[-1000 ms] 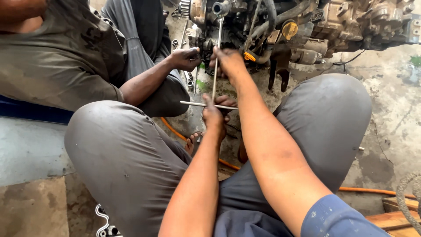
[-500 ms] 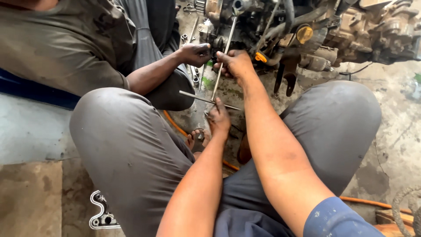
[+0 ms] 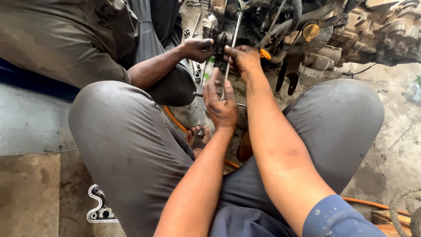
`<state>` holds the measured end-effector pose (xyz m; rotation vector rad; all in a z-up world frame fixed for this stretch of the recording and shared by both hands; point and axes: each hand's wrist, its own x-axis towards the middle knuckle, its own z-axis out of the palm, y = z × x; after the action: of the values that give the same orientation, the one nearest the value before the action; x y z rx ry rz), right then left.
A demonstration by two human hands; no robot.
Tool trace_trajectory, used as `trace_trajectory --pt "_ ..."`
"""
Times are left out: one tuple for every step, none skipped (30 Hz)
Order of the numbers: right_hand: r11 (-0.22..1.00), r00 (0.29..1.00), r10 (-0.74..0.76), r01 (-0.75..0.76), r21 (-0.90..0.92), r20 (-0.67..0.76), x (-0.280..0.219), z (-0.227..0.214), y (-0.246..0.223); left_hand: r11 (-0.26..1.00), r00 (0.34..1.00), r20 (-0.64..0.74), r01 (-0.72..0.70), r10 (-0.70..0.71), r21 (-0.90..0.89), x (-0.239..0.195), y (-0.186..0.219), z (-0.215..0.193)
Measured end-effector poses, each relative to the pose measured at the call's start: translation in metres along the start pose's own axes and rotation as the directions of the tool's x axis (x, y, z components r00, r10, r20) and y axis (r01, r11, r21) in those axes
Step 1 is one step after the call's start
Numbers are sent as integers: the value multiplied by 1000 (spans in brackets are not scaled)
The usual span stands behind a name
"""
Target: The person uses a wrench and pliers to loosen and remove bolts and hoses from a disassembled engine block. They work alongside another person, coordinating to detach components and place them aside.
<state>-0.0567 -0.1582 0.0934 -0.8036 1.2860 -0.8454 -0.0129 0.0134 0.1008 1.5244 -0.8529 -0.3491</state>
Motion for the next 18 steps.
trace_trajectory --pt "1000 999 -21 20 -4 -31 3 -2 3 987 998 -21 -50 54 156 2 -6 0" --pt "999 999 -36 36 -9 -34 6 -4 4 981 999 -20 -26 30 193 3 -14 0" --pt "999 998 -51 51 -14 -37 8 -5 5 973 1000 -19 -1 6 229 4 -25 0" --pt "998 997 -64 64 -20 -38 10 -6 7 963 1000 -21 25 -20 267 2 -36 0" --pt "998 997 -67 66 -16 -46 12 -7 8 938 999 50 -31 14 346 -2 -47 -1" --pt "998 996 -69 68 -12 -52 16 -8 9 903 992 121 -89 41 420 -9 -57 -4" --pt "998 996 -70 70 -8 -57 18 -8 10 860 979 193 -150 62 488 -15 -65 -6" --pt "999 997 -53 52 -17 -53 21 -9 11 872 970 238 -154 44 465 -21 -69 -5" --pt "999 998 -35 34 -26 -49 22 -10 12 883 959 283 -157 29 442 -27 -70 -2" --pt "999 999 -17 16 -33 -48 25 -11 12 894 944 331 -160 14 419 -29 -71 -1" --pt "1000 1000 -7 6 -15 -29 29 -10 11 894 931 364 -186 27 408 -27 -74 -4" --pt "1000 1000 7 -7 2 -17 31 -12 11 895 915 402 -209 37 394 -27 -76 -8" --pt "1000 1000 21 -21 18 -5 32 -12 12 896 898 439 -232 46 379 -27 -78 -11" --pt "999 999 31 -31 27 -13 33 -13 11 873 882 469 -266 49 408 -28 -80 -13" --pt "999 999 41 -40 36 -22 33 -14 10 849 865 499 -301 50 435 -29 -83 -14" --pt "998 998 50 -49 43 -26 33 -12 9 821 850 524 -334 50 463 -30 -86 -15" --pt "996 999 52 -51 67 -11 31 -11 9 812 882 460 -338 98 475 -30 -88 -11" --pt "994 999 53 -53 94 5 29 -11 8 801 907 394 -344 149 489 -28 -91 -6"
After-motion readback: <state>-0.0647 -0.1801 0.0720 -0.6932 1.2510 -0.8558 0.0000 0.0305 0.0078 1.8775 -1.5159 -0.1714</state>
